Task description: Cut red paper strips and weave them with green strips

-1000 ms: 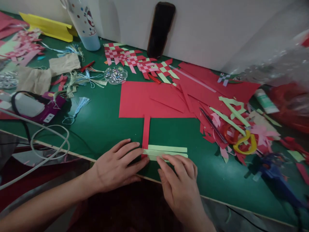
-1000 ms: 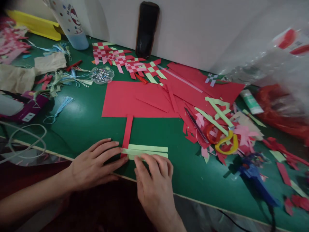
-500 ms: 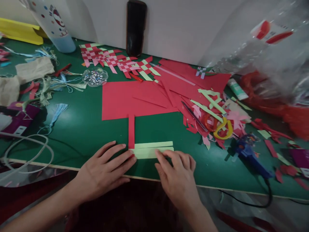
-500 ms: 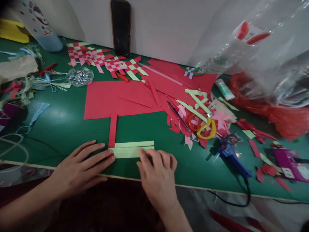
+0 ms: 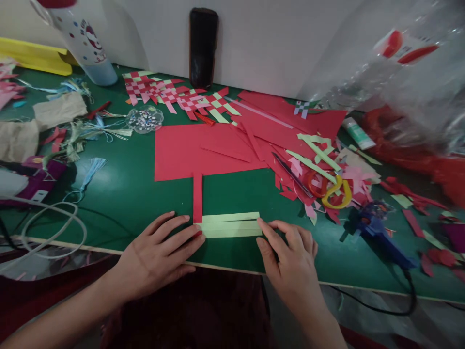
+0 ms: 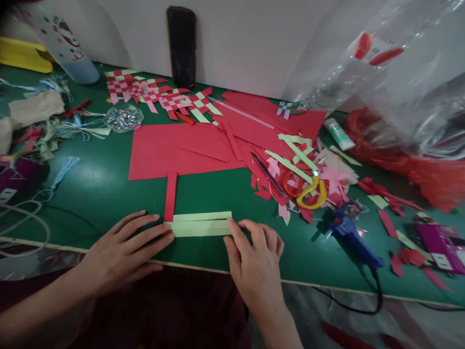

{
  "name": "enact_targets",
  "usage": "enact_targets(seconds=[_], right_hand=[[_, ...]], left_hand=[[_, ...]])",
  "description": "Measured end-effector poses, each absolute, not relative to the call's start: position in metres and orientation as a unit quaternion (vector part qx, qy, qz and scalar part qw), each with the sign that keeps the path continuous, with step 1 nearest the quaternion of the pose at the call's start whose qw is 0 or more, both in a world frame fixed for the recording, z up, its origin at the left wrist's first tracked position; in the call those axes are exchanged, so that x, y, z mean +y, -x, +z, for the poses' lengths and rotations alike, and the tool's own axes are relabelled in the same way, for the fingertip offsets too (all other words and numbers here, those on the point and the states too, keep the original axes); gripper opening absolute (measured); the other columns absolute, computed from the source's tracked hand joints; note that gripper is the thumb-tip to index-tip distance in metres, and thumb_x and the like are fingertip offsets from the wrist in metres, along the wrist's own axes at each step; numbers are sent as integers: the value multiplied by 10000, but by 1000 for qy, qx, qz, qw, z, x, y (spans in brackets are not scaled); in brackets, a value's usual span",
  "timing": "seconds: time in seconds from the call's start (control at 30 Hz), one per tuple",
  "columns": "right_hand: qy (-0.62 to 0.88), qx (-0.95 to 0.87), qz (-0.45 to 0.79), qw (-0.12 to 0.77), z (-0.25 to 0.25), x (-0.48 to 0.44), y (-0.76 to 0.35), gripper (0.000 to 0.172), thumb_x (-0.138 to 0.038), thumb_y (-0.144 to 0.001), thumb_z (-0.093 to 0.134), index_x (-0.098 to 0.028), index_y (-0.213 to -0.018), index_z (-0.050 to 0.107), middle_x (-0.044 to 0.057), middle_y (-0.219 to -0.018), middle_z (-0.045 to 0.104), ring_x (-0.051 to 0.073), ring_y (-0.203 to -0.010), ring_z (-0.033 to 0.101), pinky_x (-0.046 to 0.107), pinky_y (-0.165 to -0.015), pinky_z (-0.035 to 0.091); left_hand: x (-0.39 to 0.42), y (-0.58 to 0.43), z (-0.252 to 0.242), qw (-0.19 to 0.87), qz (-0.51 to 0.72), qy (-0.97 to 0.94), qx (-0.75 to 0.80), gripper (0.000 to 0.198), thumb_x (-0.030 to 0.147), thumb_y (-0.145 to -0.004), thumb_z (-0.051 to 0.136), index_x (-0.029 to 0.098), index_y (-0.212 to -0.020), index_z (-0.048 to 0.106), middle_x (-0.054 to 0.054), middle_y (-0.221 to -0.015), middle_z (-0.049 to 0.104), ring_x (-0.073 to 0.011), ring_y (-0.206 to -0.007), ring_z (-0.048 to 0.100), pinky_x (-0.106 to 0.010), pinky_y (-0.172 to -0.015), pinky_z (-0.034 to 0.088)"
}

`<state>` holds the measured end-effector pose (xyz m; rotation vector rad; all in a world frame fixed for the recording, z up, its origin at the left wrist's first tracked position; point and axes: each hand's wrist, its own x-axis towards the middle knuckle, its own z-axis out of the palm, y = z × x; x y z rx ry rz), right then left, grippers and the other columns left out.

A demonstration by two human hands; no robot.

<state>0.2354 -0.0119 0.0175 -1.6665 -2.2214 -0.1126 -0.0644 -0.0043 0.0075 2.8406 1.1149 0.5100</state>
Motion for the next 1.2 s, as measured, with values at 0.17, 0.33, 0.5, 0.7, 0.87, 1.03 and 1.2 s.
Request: enact_targets(seconds=[0.17, 0.33, 0.5, 0.7, 0.87, 1.03, 1.2], right_hand=[[534, -824, -14, 191, 28, 6, -208, 307, -286, -970, 531, -221, -1240, 661, 101, -1213, 651, 276, -1148, 524, 448, -948, 373], [480, -859, 23, 177, 26, 25, -176, 281, -314, -978, 530, -229, -1202, 677, 82, -1291, 657, 281, -1240, 484, 489, -1034, 324], [467, -866, 33, 175, 22, 32, -170, 243, -274, -979, 519, -248, -1144, 696, 66, -1278, 670, 271, -1240, 489, 499, -1059, 286], [463, -865, 31, 191, 22, 30, -174, 221, -276, -976, 523, -257, -1092, 710, 55, -1248, 682, 264, -1218, 511, 492, -1058, 294], [464, -863, 31, 197, 20, 30, -173, 217, -282, -978, 524, -264, -1088, 710, 56, -1236, 683, 262, -1221, 504, 492, -1068, 280], [460, -870, 35, 172, 21, 32, -169, 238, -284, -975, 513, -288, -1126, 697, 51, -1279, 659, 261, -1238, 486, 493, -1074, 271], [452, -874, 36, 174, 21, 33, -166, 241, -273, -972, 500, -291, -1096, 706, 58, -1263, 665, 268, -1247, 477, 501, -1071, 270]], left_hand=[[-4, 65, 7, 19, 151, -921, 359, 441, 435, -930, 626, 263, -1334, 590, -22, -1335, 633, -269, -1295, 506, -497, -1186, 315], [-2, 64, 9, 8, 152, -924, 351, 417, 441, -956, 585, 242, -1323, 594, -22, -1332, 633, -265, -1274, 510, -490, -1169, 328], [0, 63, 9, 3, 156, -924, 350, 451, 476, -954, 576, 235, -1335, 580, -23, -1356, 614, -264, -1291, 492, -481, -1183, 303], [-3, 65, 5, 9, 158, -922, 354, 471, 510, -950, 565, 256, -1347, 567, -36, -1377, 595, -256, -1314, 481, -481, -1208, 264], [-3, 65, 6, 6, 148, -918, 368, 476, 532, -934, 572, 281, -1338, 568, -74, -1421, 537, -285, -1337, 457, -489, -1163, 330], [-3, 63, 9, 1, 149, -917, 371, 449, 519, -930, 582, 278, -1308, 584, -85, -1348, 559, -288, -1324, 454, -484, -1139, 359], [-2, 63, 8, 4, 152, -916, 371, 438, 520, -924, 590, 279, -1290, 596, -80, -1310, 570, -285, -1319, 453, -479, -1142, 357]])
